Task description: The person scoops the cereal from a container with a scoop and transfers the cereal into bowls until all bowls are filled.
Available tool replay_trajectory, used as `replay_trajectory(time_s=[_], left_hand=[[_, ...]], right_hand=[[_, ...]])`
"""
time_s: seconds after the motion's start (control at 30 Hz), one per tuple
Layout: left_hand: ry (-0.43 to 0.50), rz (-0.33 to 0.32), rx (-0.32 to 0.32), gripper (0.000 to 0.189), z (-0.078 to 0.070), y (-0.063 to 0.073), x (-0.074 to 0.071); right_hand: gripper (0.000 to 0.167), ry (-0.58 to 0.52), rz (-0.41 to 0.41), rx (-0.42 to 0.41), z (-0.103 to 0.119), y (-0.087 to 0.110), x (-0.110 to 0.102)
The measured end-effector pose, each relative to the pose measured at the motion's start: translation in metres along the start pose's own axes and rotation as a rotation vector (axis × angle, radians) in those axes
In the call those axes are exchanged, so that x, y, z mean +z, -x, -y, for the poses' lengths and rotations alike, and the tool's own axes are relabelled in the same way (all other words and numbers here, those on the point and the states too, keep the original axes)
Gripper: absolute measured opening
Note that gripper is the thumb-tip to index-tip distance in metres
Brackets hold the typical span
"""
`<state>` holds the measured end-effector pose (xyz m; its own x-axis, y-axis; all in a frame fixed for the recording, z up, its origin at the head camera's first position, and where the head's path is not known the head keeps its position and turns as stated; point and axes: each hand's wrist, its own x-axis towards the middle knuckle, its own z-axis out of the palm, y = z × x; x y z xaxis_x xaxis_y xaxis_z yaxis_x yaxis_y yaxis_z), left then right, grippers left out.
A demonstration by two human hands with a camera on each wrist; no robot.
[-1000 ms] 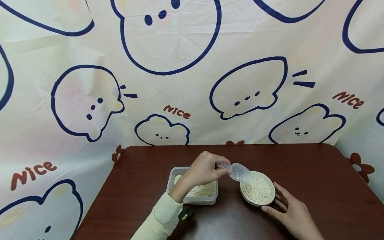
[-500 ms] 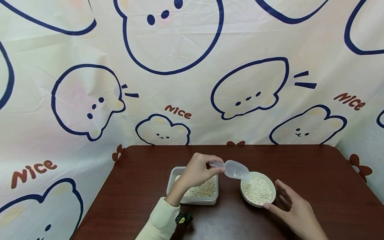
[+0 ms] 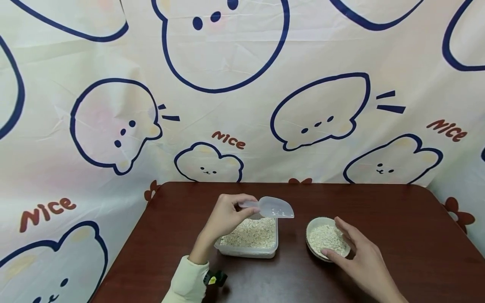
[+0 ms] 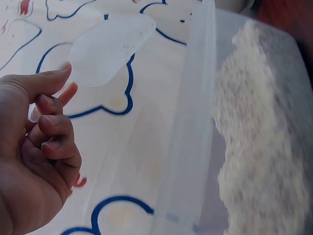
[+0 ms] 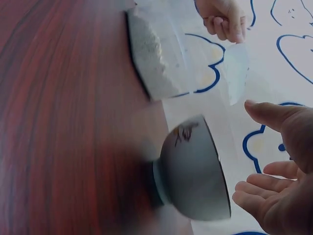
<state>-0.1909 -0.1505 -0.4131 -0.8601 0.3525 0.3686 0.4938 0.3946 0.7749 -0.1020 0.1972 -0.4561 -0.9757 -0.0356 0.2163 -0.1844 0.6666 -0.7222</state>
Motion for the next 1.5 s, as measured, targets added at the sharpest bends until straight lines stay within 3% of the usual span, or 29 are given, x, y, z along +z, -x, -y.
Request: replay_trajectory(time_s=[0.33, 0.63, 0.97, 1.2, 1.5], left_hand=[[-0.022, -0.056, -0.087, 0.011, 0.015, 0.021, -0.024], [-0.08, -0.092, -0.125, 0.01, 0.026, 0.04, -0.042], [-0.165, -0.066, -0.178, 0.011, 0.033, 0.055, -0.061], [-0.217, -0.051, -0.214, 0.011, 0.032, 0.061, -0.07], [-0.268, -0.035, -0.238, 0.01, 0.035, 0.064, -0.071]], right_hand=[[0.081, -0.052, -0.042, -0.097, 0.018, -0.003, 0.015], [0.081, -0.094, 0.051, -0.092, 0.035, -0.009, 0.031], [0.083, -0.109, 0.133, -0.103, 0.045, -0.009, 0.048], [0.084, -0.123, 0.121, -0.176, 0.047, -0.011, 0.063], [0.092, -0.212, 0.243, -0.064, 0.053, -0.014, 0.082]])
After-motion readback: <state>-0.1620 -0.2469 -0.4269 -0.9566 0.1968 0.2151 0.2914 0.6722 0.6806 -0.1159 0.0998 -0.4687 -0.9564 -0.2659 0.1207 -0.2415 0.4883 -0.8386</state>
